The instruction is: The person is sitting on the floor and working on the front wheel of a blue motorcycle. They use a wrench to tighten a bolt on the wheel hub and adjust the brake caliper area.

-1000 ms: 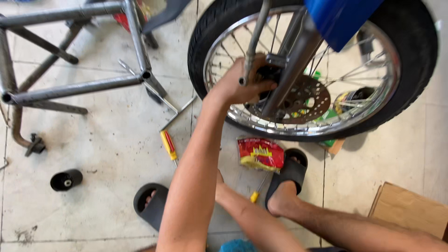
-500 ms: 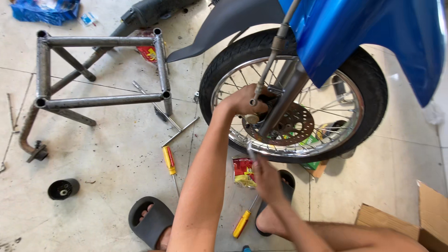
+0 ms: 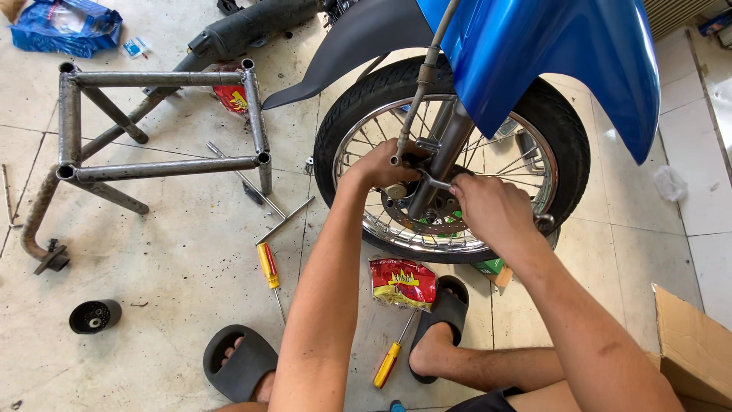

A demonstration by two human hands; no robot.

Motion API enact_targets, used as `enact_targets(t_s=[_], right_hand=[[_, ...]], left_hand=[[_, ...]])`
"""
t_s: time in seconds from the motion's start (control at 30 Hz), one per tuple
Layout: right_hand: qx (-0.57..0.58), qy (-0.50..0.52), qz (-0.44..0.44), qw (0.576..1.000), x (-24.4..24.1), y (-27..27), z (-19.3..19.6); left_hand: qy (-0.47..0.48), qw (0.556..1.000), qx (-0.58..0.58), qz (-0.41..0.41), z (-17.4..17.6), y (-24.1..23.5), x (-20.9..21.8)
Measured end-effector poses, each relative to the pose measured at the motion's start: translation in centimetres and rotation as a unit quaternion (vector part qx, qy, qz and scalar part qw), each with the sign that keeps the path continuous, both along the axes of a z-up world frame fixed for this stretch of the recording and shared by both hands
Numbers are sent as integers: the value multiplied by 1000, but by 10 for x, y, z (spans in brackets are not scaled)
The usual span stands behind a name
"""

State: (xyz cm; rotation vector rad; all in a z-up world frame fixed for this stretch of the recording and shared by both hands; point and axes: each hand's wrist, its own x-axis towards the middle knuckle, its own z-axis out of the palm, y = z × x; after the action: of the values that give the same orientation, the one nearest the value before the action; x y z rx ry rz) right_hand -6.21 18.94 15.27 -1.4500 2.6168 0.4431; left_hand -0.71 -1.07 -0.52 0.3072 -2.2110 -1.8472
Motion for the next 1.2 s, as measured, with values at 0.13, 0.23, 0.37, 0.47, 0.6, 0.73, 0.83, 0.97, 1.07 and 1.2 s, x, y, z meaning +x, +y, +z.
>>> enact_targets(t_s=[0.13,0.23,0.37,0.47,0.6,0.73,0.83,0.97,1.07,1.2], right_hand=[[40,15,8,999,3,-17,18],[50,59,42,996,4,-24,19],[5,-14,-91,996,-8,-1,-29],[-90,-82,-168,978,9,14,-57],[-344,-137,-178,912,39,27,-115],[-448,-235,-275,818,58,11,-177],[-515,-402,-225,723,53,14,-181],[-337,-257,-180,888,40,38,-123],[-189,-156,-104,964,15,36,-73],[53,-6,-91,994,-1,-1,0]], left_hand=[[2,1000,-11,8,-7,5,-7],[2,1000,-11,17,-5,8,-5],[2,1000,-16,20,0,9,-1],[17,1000,-14,21,-7,6,-3],[48,999,-23,6,-21,8,-10],[60,998,-12,3,-26,7,-6],[58,998,-20,1,-23,5,-6],[91,996,-19,-14,-22,1,-1],[96,995,-10,-13,-31,3,-2],[105,994,-12,-11,-32,6,-6]])
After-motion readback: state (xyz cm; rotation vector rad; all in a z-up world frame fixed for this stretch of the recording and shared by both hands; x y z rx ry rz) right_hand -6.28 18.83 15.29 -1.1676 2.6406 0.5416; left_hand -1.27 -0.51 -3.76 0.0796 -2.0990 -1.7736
